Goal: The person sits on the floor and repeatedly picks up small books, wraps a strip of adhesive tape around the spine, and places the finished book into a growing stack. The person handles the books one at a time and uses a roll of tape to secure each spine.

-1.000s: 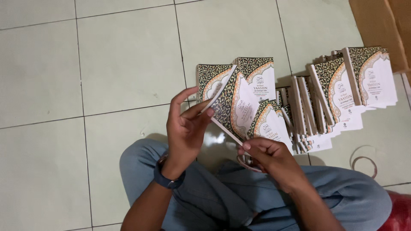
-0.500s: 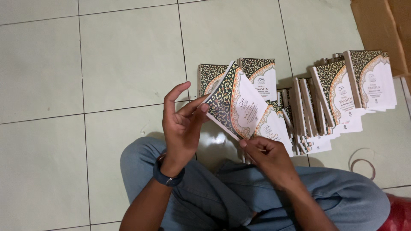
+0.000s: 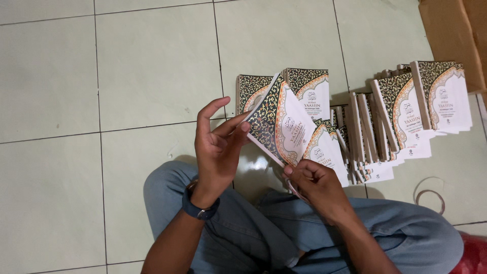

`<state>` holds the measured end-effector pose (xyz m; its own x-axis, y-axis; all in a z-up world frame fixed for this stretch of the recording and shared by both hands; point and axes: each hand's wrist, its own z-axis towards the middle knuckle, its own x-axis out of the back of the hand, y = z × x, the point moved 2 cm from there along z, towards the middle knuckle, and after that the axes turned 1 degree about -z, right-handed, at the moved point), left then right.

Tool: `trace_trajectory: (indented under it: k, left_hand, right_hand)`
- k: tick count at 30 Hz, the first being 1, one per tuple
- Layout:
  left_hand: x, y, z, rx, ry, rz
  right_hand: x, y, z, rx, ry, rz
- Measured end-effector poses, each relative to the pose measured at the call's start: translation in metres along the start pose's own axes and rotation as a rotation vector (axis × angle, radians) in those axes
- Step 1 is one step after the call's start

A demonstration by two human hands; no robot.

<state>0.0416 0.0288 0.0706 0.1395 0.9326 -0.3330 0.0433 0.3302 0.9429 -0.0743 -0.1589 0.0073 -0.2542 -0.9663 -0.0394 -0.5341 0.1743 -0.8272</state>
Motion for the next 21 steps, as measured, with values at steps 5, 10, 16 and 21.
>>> trace_trajectory:
  k: [5,10,16,21]
  left_hand:
    - [0.001,-0.002,0.000,0.014,0.000,-0.005]
    - [0.011,-0.022,0.004,-0.026,-0.041,-0.046]
    - [0.013,-0.024,0.005,-0.018,-0.027,-0.062]
    - [0.010,-0.021,0.004,-0.029,-0.039,-0.039]
  right_hand:
    - [-0.001,-0.006,-0.003,-0.025,0.028,-0.040]
    - [0.006,0.017,0.010,0.073,0.038,-0.043]
    - [0.000,0.004,0.003,0.077,0.030,-0.035]
    - [0.004,0.012,0.007,0.090,0.036,-0.041]
